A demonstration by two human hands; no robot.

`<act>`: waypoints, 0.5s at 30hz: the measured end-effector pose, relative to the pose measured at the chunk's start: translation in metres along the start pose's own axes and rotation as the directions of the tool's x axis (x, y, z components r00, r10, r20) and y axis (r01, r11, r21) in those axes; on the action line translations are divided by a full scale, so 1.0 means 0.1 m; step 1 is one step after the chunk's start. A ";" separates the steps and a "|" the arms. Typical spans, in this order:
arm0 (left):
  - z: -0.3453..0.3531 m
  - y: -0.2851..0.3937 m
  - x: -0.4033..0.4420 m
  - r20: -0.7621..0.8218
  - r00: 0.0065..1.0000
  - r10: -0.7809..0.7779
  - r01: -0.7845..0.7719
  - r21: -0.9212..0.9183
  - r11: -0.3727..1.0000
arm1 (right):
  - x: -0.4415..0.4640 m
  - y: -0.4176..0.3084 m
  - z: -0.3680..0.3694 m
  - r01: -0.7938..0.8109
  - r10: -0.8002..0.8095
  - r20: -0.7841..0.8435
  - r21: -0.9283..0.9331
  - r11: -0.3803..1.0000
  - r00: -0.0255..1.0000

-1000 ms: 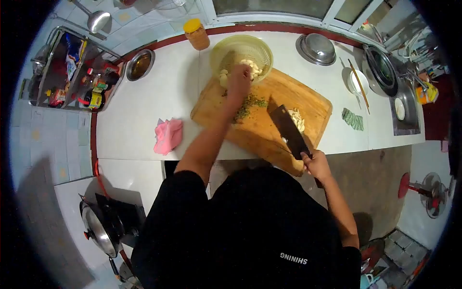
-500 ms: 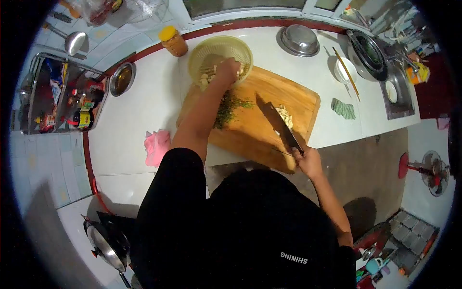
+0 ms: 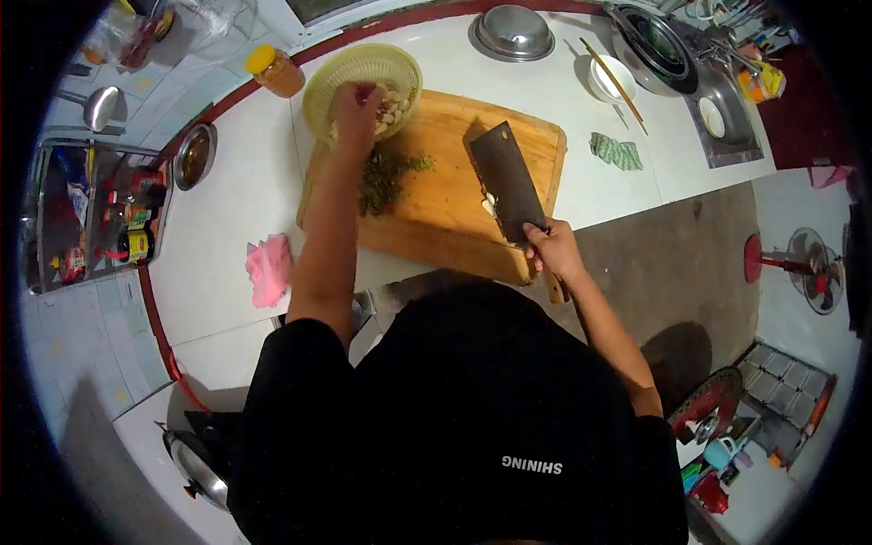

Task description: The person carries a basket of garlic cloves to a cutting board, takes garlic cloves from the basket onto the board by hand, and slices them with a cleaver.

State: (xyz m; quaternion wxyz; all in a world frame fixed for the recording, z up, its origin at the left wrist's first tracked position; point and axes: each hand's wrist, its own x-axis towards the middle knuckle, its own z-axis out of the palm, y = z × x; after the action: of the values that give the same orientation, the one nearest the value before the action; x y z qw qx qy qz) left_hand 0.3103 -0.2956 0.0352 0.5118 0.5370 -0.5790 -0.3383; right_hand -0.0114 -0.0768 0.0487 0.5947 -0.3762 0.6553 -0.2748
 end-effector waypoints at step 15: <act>0.85 0.11 -1.76 0.382 0.822 -0.423 0.535 -0.262 0.803 | -0.07 0.08 -0.09 0.023 -0.020 0.060 -0.035 0.999 0.998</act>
State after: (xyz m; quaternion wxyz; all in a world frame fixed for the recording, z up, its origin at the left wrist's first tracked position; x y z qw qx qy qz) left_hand 0.2078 -0.1365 -0.0155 0.4016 0.5058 -0.4225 -0.6359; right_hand -0.0219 -0.0669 0.0476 0.6041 -0.4017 0.6380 -0.2582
